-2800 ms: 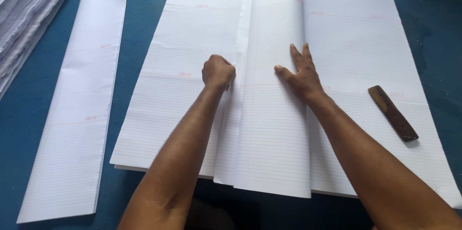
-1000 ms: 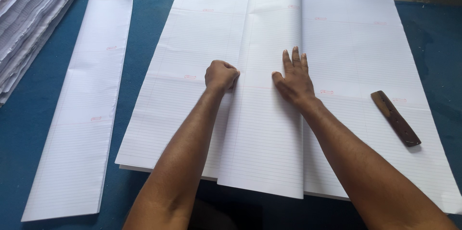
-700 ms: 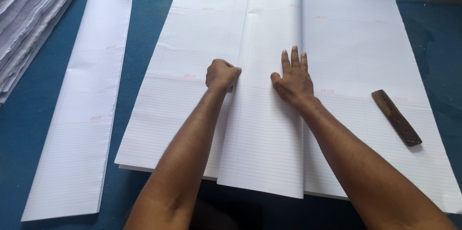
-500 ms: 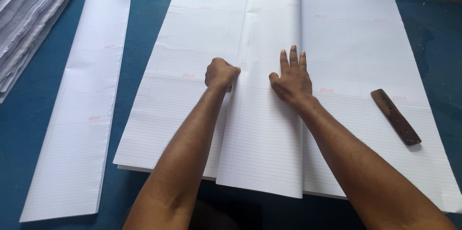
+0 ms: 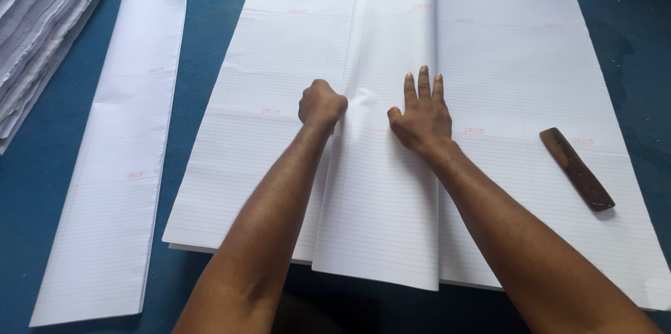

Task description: The person folds large sheets of lined paper in half and then in thirds, using a wooden block to press the creases flat. The folded sheets are stacked on the table.

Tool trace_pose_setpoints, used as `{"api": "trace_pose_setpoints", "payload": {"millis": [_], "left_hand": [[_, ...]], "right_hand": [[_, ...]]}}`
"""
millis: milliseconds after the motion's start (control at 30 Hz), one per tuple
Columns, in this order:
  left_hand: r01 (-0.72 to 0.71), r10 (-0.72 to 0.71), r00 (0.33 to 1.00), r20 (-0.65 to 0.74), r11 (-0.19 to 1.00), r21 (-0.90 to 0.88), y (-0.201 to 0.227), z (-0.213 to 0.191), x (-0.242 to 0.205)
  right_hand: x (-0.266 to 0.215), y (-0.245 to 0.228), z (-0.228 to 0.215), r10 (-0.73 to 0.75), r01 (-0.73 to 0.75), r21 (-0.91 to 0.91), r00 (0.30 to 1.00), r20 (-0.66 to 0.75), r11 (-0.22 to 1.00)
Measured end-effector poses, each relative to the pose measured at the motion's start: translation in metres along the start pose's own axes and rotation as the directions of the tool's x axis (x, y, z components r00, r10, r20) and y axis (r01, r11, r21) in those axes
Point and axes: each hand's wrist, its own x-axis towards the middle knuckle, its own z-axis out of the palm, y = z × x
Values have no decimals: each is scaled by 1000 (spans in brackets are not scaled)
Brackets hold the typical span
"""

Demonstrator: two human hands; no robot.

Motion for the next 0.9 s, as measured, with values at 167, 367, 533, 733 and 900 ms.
{"api": "trace_pose_setpoints", "payload": {"millis": [167, 367, 533, 733, 900], "left_hand": [[-237, 256, 967, -20, 921, 308, 21, 2, 6], [-484, 396, 873, 283, 639, 597, 60, -2, 2], [-472, 322, 881, 348, 665, 579, 82, -8, 13], [-527, 420, 845, 331, 552, 646, 94, 18, 41], [-474, 289, 879, 379, 613, 632, 105, 41, 58]], "right_hand": [[-5, -8, -15, -35, 33, -47, 999, -41, 998], [13, -2, -32, -123, 106, -247, 991, -53, 963], [58, 13, -28, -301, 253, -251, 937, -178, 935], [100, 27, -37, -218, 235, -247, 971, 94, 940], [116, 32, -35, -243, 300, -349, 950, 198, 888]]}}
